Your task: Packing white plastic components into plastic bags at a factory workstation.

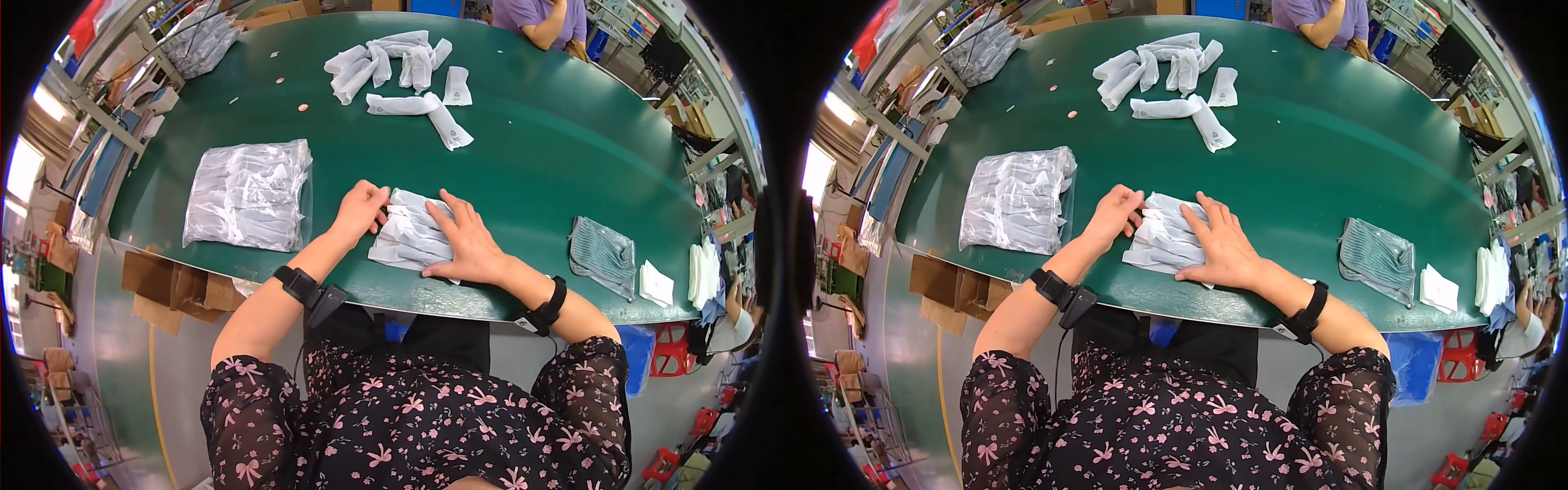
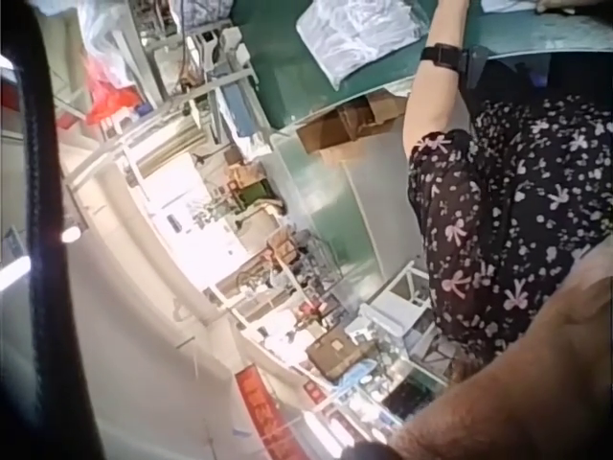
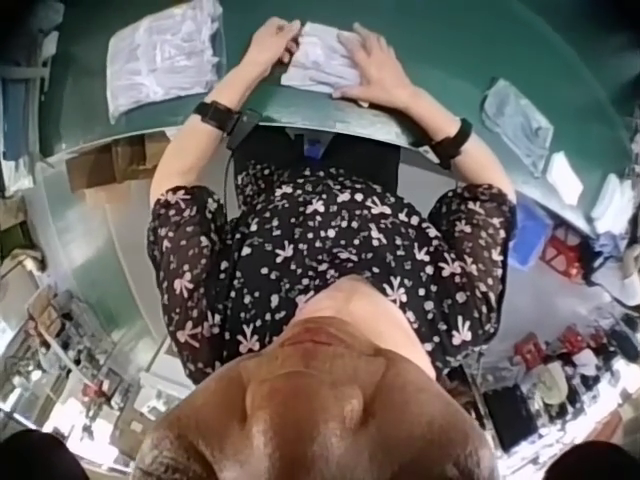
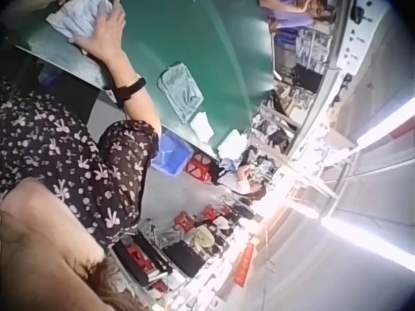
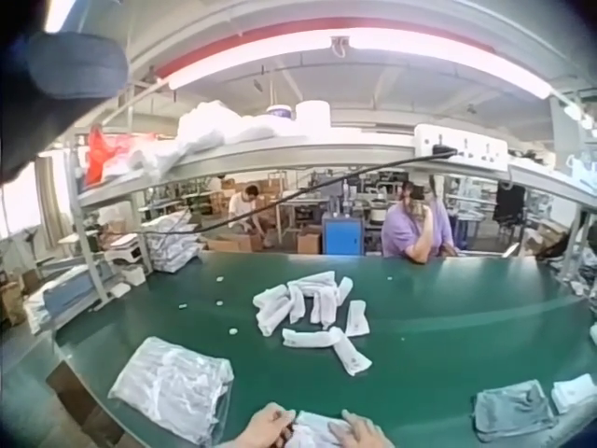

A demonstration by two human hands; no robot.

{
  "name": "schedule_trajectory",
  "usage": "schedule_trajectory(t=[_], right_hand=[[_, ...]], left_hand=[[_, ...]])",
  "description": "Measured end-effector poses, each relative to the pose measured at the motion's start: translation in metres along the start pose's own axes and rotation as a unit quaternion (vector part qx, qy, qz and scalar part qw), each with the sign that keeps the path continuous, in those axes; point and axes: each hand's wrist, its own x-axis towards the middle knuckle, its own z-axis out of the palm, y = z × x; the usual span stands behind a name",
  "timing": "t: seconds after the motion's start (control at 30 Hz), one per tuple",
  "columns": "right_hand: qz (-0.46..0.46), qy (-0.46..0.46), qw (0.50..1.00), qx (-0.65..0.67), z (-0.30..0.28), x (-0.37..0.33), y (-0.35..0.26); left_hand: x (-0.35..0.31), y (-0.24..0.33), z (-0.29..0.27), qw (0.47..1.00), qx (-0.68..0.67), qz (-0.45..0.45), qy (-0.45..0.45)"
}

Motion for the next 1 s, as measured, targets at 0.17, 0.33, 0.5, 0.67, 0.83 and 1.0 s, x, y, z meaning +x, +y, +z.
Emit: schedule_trajectory(t=[0.17, 0.33, 0.5, 0.67, 0.83, 1.0], right_hand=[[-0.002, -0.003, 1.000, -0.004, 0.001, 0.000, 0.000], [-0.010, -0.005, 1.000, -0.012, 0.000, 0.001, -0.002], [-0.007, 0.001, 1.000, -0.010, 0.002, -0.002, 0.000], [-0.002, 0.005, 1.000, -0.008, 0.004, -0.004, 0.000], [-0.004, -0.003, 1.000, 0.002, 0.001, -0.001, -0.002], [-0.002, -0.001, 1.000, 0.003, 0.002, -0.002, 0.000]], left_hand=[[0.011, -0.016, 0.008, 0.975, 0.194, 0.103, -0.037], [0.017, -0.031, 0.008, 0.984, 0.118, 0.131, 0.017], [0.004, -0.018, 0.008, 0.987, 0.114, 0.106, 0.026], [-0.005, -0.013, 0.006, 0.979, 0.181, 0.084, -0.043], [0.010, -0.028, -0.005, 0.988, 0.109, 0.100, -0.047], [0.016, -0.034, -0.006, 0.978, 0.128, 0.138, 0.089]])
